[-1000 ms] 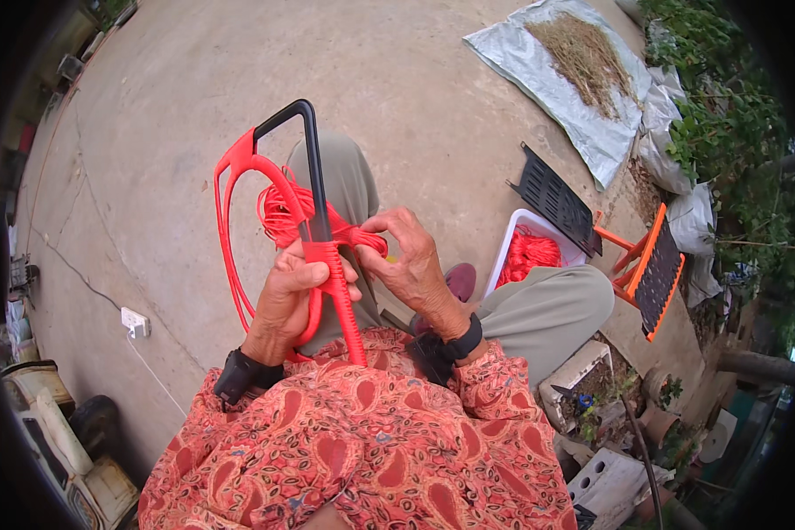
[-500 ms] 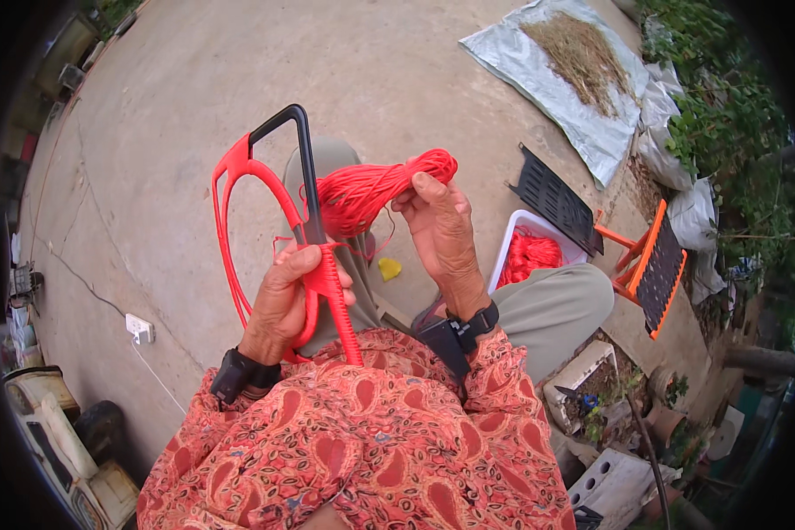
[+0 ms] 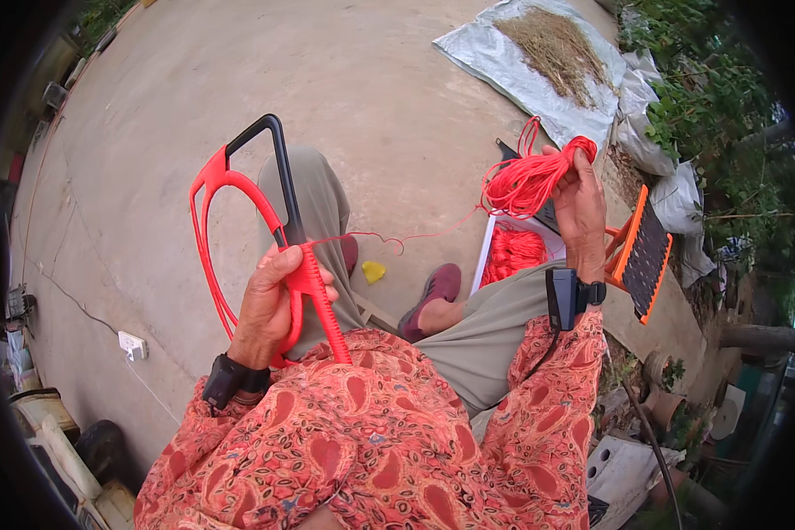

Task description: The person is winding a red plastic rope around a plastic frame for furniture manufacturing.

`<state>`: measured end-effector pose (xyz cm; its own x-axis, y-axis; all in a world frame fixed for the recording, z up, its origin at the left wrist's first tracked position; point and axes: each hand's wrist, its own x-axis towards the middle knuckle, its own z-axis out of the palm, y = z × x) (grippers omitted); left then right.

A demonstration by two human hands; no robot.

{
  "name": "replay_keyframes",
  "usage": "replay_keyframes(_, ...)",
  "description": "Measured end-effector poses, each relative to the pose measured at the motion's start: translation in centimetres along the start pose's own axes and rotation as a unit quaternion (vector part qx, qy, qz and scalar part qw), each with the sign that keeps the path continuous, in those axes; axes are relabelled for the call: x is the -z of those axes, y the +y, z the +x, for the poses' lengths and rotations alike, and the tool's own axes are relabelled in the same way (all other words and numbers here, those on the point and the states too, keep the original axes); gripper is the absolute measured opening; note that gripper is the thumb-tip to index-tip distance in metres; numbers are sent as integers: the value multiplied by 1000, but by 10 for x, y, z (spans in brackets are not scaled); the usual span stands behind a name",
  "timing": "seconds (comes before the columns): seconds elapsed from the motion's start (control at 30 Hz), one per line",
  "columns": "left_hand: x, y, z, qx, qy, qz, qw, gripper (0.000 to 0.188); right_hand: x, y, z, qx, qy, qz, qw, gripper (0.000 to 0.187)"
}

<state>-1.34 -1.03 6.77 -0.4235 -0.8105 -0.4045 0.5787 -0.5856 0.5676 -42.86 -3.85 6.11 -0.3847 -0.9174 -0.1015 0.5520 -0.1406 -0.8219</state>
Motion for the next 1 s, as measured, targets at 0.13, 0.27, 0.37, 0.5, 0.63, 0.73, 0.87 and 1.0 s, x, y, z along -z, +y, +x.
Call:
replay_keyframes(0.13,-10,-2,5,3,11,19,1000,28,4,-8,5,27,37,-48,998,31)
replay_keyframes(0.27,-7,-3,6,16,25,23,999,28,-72,2,-7,62,-9,-150,987,39)
replay_keyframes(0.37,-11,-9,12,32,-6,36,999,28,-149,5,-20,110,-112,-241,958,40)
replay_keyframes(0.5,-11,-15,17,40,-16,43,998,24,-235,61,-49,221,-365,-404,809,34)
replay_keyframes(0.63,1,-31,24,-44,16,-5,999,27,-243,130,-62,364,-469,-587,550,25)
replay_keyframes(0.73,17,-34,13,-53,0,-107,993,34,-236,137,-66,372,-490,-605,506,18)
replay_keyframes(0.87,26,-36,11,-102,-15,-128,986,38,-238,130,-63,313,-519,-581,544,12)
replay_keyframes(1.0,8,-25,4,-111,-51,-187,975,35,-243,117,-58,267,-574,-572,522,13)
